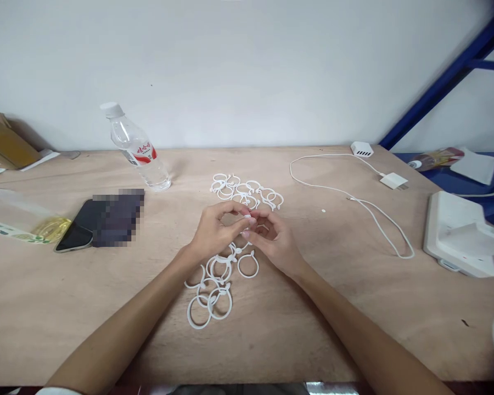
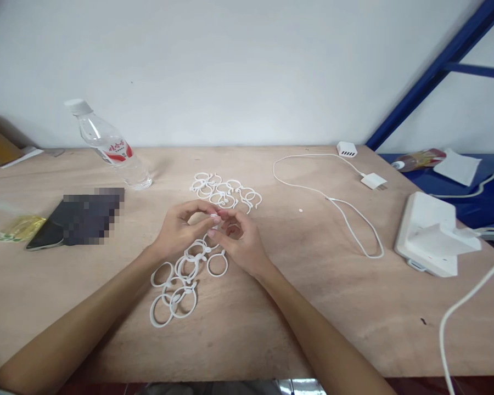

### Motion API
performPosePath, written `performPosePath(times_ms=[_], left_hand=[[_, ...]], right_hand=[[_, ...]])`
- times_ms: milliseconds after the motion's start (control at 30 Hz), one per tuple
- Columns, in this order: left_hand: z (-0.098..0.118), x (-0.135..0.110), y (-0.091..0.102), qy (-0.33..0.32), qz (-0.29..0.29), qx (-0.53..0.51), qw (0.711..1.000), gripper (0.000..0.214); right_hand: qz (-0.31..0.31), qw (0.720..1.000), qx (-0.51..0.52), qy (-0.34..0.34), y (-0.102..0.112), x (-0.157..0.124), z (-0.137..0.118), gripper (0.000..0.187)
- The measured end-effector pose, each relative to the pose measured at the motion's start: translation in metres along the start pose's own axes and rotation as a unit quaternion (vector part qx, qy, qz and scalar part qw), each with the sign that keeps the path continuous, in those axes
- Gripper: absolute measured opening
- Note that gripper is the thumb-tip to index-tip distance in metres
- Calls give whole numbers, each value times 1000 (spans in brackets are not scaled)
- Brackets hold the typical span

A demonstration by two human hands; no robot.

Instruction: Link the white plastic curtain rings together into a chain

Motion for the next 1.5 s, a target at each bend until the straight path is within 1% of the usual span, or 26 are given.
performPosePath(times_ms=[133, 233, 333, 467, 567, 633, 700, 767, 833, 867, 900, 967, 1067, 1167, 1233, 1267, 1333, 1400, 1433, 1500], left_hand=[[4, -2, 2, -35, 30, -13, 999, 7], [6, -4, 2, -42, 34, -12, 998, 8], [5, -4, 2, -24, 36, -32, 999, 12], [-1, -1, -1, 30, 17, -68, 997, 15], [-5, 1, -2, 49, 4, -59, 997, 21], [-9, 3, 2, 49, 14, -27, 998, 27], [-15, 5, 8, 42, 38, 33, 998, 31], [-21, 9, 13, 14, 44, 121, 992, 26], [-27, 16, 12, -26, 12, 216, 976, 22], [-31, 19, 9, -45, -7, 259, 965, 22], [-33, 24, 6, -62, -29, 295, 953, 23], [-37, 32, -2, -89, -65, 348, 931, 24], [-38, 41, -17, -118, -108, 388, 907, 18], [-37, 45, -28, -134, -125, 397, 899, 17], [-36, 45, -28, -135, -131, 382, 905, 17], [-35, 46, -26, -127, -129, 361, 915, 16], [-30, 47, -15, -93, -110, 289, 946, 13], [-19, 47, 0, -61, -75, 197, 976, 12], [-13, 46, 6, -53, -60, 157, 984, 12], [2, 40, 12, -62, -52, 114, 990, 12]], right_hand=[[-29, 999, 12, -19, -4, 0, 0, 45], [-71, 997, 12, -29, -8, -2, -4, 43], [-89, 996, 5, -28, -10, -3, -9, 41], [-92, 995, 5, -25, -10, -2, -10, 36], [-109, 994, 7, -29, -10, 0, -8, 32], [-102, 994, -34, -31, -6, 0, -6, 34], [-75, 988, -134, 4, -1, -1, -8, 36], [-64, 963, -251, 77, 0, -3, -13, 37], [-90, 932, -324, 138, -5, -7, -16, 38], [-106, 921, -342, 153, -8, -9, -15, 38], [-114, 916, -351, 159, -10, -9, -15, 38], [-107, 917, -353, 154, -10, -8, -13, 36], [-56, 931, -332, 139, -3, -5, -14, 24], [-11, 940, -315, 128, 4, -2, -13, 14], [14, 945, -304, 116, 8, -1, -12, 13], [27, 949, -295, 104, 10, 0, -12, 14], [59, 960, -267, 64, 16, 2, -8, 19], [92, 971, -218, 16, 23, 4, -4, 25], [106, 976, -188, -5, 26, 5, -2, 28], [121, 985, -123, -31, 30, 7, 2, 32]])
Point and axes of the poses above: each hand's wrist, its own x-axis towards the middle knuckle, its own y-axis out of the back of the hand, z = x × y, the point moved 6 cm from there along x, towards the middle knuckle, and after that the axes turned 1 degree about -z, right-handed, at the moved point
